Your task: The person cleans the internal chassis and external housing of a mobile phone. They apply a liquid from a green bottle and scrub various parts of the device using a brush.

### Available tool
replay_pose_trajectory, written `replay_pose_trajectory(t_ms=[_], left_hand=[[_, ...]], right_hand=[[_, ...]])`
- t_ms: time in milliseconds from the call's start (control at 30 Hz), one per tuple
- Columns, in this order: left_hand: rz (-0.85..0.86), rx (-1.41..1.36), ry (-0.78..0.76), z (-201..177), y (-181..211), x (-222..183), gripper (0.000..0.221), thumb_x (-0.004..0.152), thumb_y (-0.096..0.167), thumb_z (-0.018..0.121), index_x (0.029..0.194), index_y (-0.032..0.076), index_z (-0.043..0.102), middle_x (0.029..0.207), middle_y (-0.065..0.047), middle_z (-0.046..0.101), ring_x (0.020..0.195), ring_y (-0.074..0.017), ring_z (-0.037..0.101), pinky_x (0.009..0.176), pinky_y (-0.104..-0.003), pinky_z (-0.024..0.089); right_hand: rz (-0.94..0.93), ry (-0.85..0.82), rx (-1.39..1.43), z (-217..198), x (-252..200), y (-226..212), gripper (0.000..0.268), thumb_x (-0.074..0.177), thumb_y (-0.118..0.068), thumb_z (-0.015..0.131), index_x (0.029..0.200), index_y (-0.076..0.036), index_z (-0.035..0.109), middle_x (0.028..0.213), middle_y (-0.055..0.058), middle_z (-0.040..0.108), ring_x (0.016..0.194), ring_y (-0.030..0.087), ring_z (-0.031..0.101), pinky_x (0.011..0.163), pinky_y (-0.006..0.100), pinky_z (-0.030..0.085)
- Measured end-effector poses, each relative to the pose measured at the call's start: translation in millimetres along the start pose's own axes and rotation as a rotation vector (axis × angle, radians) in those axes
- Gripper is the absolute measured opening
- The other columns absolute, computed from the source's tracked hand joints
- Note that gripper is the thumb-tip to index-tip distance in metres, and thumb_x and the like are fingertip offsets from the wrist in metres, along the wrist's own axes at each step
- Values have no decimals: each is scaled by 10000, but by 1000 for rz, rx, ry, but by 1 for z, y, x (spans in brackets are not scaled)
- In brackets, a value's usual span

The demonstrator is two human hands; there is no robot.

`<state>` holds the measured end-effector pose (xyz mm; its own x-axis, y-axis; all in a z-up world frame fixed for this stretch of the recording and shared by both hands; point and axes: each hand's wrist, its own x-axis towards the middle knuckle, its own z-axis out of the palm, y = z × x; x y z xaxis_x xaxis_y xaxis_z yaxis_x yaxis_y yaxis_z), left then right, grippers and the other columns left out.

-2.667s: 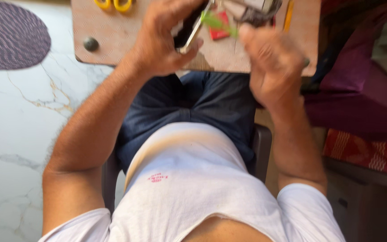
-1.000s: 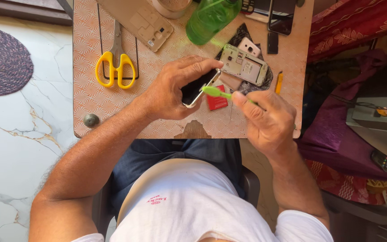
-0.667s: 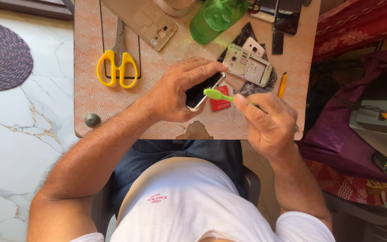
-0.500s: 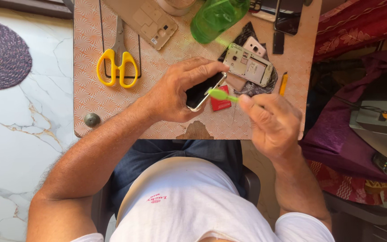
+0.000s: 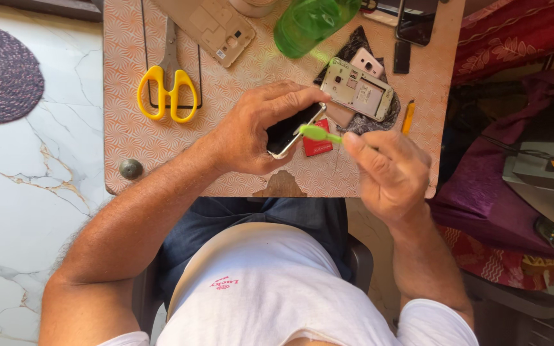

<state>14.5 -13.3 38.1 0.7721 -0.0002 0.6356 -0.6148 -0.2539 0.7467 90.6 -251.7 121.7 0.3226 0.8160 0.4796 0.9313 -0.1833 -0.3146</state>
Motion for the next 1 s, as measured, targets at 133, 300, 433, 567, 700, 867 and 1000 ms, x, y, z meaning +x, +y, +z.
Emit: replay_pose_trajectory(t_ms=[133,300,433,567,700,867,1000], left_hand=[[-13,-20,-10,0,0,-1,702,793,-9,731,1460,54,521,1292,-177,674,1226,-369,680,1062,-435,559],[-29,5,-16,-1,0,-2,715,777,-6,734,1457,58,522,1281,-179,677,1212,-377,679,1052,-440,556],[1,12,-8,1,-1,-1,703,799,-8,732,1464,67,520,1303,-178,671,1240,-374,676,1078,-445,555],[-25,0,-26,1,0,0,704,791,-5,732,1461,53,523,1286,-179,676,1212,-378,678,1049,-442,557],[-16,-19,-61,-4,8,3,693,813,5,741,1467,54,519,1296,-173,674,1227,-373,681,1061,-439,562],[-1,-16,-99,-3,17,10,702,813,29,770,1467,57,517,1311,-177,672,1218,-380,677,1035,-435,563],[-2,-2,-101,-4,19,10,749,754,22,755,1463,45,512,1296,-187,672,1204,-388,675,1022,-437,563]], right_hand=[[-12,6,17,0,2,-2,383,901,84,755,1244,-80,712,916,84,658,743,210,632,617,333,503],[0,-5,8,-1,2,-5,383,895,76,763,1240,-83,713,927,88,652,769,226,642,609,327,505],[0,5,13,0,2,-1,365,915,71,774,1241,-77,705,945,91,665,777,226,639,633,337,504],[5,-2,1,0,-1,0,372,908,99,751,1233,-77,708,938,94,667,774,233,641,637,345,505],[-44,6,-15,-11,3,5,344,965,71,756,1264,-86,688,993,84,678,824,239,652,655,344,500],[-97,8,-54,-18,7,9,302,962,44,713,1220,-111,699,1039,64,715,842,230,644,671,365,453],[-127,7,-88,-21,6,5,289,914,37,733,1153,-125,714,1021,67,714,824,225,641,697,388,427]])
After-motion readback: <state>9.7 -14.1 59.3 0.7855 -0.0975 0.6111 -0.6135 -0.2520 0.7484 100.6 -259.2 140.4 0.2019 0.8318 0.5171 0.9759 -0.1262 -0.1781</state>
